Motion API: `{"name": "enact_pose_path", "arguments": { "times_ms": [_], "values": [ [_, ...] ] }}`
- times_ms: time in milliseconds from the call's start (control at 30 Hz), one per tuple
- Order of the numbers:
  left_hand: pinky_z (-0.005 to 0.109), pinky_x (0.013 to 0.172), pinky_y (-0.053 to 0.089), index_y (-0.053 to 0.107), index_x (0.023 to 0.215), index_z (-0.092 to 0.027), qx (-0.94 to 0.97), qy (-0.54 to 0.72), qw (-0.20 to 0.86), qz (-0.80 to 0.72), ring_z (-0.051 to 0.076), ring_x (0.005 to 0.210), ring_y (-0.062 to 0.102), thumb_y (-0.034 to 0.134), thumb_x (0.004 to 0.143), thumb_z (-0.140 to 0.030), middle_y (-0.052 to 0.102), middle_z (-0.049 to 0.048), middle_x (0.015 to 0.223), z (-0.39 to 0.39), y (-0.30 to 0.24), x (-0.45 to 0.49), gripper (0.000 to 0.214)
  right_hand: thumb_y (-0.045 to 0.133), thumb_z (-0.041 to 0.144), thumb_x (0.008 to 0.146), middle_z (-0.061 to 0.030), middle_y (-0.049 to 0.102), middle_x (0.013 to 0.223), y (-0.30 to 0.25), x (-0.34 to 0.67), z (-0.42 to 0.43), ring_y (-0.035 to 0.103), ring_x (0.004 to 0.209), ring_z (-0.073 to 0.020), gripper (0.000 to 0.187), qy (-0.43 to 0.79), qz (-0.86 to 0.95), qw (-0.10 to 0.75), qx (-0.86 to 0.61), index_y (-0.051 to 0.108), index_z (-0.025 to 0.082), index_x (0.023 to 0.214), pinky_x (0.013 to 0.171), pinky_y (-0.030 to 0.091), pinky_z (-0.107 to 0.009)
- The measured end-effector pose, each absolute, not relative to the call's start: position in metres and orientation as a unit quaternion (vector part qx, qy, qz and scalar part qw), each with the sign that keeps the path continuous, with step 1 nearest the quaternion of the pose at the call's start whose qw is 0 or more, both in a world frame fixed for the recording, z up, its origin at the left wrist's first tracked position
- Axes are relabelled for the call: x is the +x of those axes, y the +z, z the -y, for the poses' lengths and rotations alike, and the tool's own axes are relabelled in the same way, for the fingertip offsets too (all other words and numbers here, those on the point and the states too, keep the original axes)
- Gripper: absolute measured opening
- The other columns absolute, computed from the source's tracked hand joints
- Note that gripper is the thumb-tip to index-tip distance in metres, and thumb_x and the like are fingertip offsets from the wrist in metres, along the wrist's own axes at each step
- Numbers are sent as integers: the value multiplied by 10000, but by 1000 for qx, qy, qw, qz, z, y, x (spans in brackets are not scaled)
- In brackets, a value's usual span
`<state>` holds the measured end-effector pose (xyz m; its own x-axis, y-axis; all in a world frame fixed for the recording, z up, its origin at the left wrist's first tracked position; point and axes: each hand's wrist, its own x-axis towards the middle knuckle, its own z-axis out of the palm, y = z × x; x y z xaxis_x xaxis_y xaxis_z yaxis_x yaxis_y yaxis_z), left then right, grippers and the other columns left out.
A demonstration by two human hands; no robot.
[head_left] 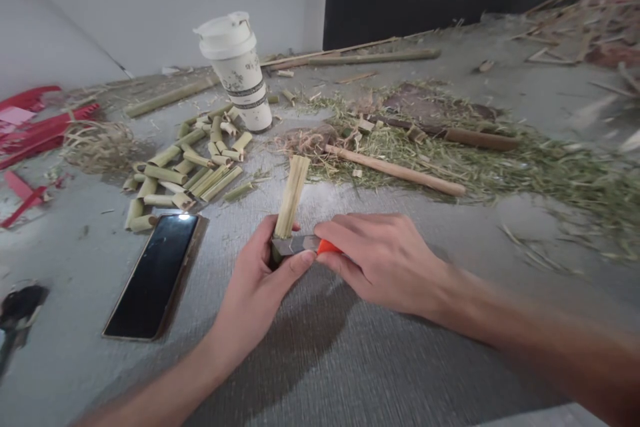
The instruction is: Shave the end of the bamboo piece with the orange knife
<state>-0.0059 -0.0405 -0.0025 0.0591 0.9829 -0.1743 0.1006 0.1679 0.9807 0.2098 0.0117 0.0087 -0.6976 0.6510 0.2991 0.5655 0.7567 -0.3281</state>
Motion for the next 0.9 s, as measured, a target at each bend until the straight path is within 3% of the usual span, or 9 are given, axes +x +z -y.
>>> {"name": "enact_pose_path", "arguments": {
  "times_ms": [233, 900],
  "values": [
    [217, 475, 215, 610, 1208, -242, 474, 418, 558, -538, 69, 531, 285, 753, 1013, -516, 390, -109, 639, 43, -5, -6, 366, 458, 376, 1165, -9, 739, 859, 9, 211, -9, 626, 698, -155, 311, 97, 913, 225, -327, 696, 197, 1076, 594, 288, -325],
    [211, 486, 280, 574, 1135, -238, 460, 398, 547, -574, 80, 542, 307, 722, 1015, -575, 410, -112, 632, 43, -1, -1, 388, 511, 348, 1146, 5, 701, 816, 10, 207, -8, 602, 667, -160, 280, 3, 913, 238, -330, 681, 196, 983, 560, 271, -334]
  ]
}}
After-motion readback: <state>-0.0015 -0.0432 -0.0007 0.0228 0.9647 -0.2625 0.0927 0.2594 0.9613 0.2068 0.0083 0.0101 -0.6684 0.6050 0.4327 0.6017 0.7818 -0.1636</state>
